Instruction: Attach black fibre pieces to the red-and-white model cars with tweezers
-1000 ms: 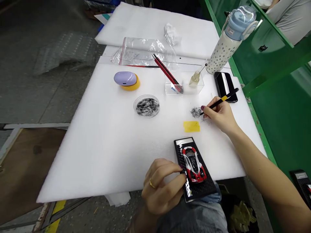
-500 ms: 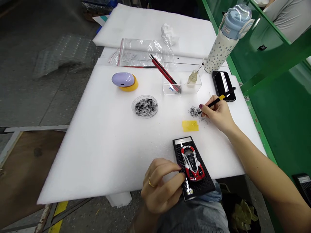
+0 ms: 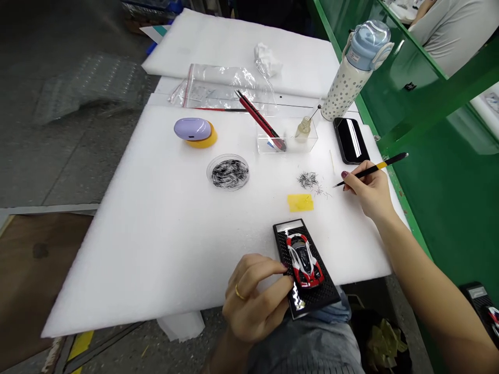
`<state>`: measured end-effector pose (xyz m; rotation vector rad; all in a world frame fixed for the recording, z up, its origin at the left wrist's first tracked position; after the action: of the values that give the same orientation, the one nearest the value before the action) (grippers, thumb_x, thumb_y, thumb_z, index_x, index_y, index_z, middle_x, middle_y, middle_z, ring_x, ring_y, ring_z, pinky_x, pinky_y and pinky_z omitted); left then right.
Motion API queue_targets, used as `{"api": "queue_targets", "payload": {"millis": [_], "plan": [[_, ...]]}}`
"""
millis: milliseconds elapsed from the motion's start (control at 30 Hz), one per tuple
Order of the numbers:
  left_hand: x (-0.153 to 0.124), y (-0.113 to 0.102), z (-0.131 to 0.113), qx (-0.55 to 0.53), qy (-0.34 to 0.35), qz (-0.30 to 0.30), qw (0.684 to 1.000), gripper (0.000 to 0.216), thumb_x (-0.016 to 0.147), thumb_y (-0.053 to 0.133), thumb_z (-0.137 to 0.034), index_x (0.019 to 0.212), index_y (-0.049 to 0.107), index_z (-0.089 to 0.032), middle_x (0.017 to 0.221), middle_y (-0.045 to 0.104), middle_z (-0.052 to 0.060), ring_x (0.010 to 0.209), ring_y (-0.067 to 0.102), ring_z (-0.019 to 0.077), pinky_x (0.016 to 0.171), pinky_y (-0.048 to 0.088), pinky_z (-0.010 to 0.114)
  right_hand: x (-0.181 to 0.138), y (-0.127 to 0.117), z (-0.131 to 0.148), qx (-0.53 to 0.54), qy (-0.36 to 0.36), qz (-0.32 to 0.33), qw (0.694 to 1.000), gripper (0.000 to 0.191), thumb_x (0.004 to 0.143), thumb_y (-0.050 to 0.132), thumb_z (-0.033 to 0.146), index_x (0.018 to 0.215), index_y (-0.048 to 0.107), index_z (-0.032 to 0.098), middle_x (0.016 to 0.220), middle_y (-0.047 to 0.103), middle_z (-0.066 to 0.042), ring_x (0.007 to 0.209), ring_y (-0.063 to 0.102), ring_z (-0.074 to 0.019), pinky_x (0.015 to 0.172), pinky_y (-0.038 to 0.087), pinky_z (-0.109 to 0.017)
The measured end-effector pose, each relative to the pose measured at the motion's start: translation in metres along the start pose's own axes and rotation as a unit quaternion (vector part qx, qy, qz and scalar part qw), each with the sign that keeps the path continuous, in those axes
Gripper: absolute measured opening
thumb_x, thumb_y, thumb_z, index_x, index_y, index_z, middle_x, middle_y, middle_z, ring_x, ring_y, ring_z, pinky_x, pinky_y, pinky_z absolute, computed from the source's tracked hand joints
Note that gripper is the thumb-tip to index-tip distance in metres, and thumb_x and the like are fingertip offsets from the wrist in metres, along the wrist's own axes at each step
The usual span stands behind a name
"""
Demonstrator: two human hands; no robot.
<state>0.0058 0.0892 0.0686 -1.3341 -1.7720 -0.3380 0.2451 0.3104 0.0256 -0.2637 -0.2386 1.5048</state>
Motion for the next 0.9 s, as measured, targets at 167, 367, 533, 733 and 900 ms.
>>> {"api": "queue_targets", "payload": {"millis": [167,367,533,733,900], "plan": [[0.000,0.000,0.000,-0.001,-0.003,0.000,1.000,0.018,0.088,0.057,0.006,0.093,0.067,-0.007,0.103,0.062,0.010,0.091,0.059,0.0164,0.073,0.052,0.034,0.003,0.009,-0.005,0.015,0.016,0.030,0.999,0.037,0.067,0.088,0.036,0.070,0.053,0.024,0.049,0.062,0.002,0.042,0.047,-0.0098,0.043,0.029,-0.024],[-0.002,-0.001,0.001,-0.004,-0.004,-0.001,1.000,0.019,0.086,0.058,0.007,0.094,0.068,-0.007,0.104,0.062,0.011,0.092,0.059,0.0176,0.072,0.052,0.035,0.002,0.016,0.000,-0.028,0.024,0.044,0.998,0.029,0.072,0.083,0.026,0.067,0.055,0.023,0.049,0.063,0.001,0.043,0.047,-0.0102,0.043,0.027,-0.024],[0.000,-0.001,-0.001,0.003,-0.002,0.000,1.000,0.017,0.088,0.059,0.006,0.093,0.068,-0.007,0.103,0.062,0.011,0.091,0.059,0.0174,0.070,0.051,0.035,0.000,0.019,0.005,-0.046,0.026,0.054,0.997,0.027,0.076,0.080,0.022,0.067,0.054,0.023,0.049,0.063,0.000,0.044,0.052,-0.0118,0.044,0.031,-0.024],[0.001,0.001,0.000,0.002,-0.003,0.001,1.000,0.015,0.089,0.059,0.005,0.092,0.068,-0.007,0.103,0.062,0.011,0.091,0.060,0.0177,0.070,0.051,0.035,0.000,0.020,0.006,-0.030,0.022,0.061,0.997,0.031,0.075,0.084,0.026,0.066,0.055,0.022,0.049,0.063,0.000,0.044,0.052,-0.0111,0.045,0.034,-0.024],[-0.003,0.001,0.001,-0.005,-0.003,0.000,1.000,0.016,0.087,0.062,0.004,0.095,0.068,-0.008,0.103,0.063,0.010,0.089,0.061,0.0180,0.069,0.051,0.035,-0.010,0.020,0.009,0.076,0.009,0.061,0.995,0.043,0.063,0.096,0.045,0.064,0.059,0.022,0.051,0.063,0.001,0.045,0.051,-0.0099,0.044,0.037,-0.024]]}}
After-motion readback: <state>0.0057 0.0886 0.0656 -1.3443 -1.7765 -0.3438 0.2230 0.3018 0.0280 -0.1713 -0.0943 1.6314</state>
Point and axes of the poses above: each hand's wrist, its own x-axis towards the middle knuckle, its own y-axis out of the palm, z = x × y, the point moved 10 cm from there along x, towards the middle knuckle
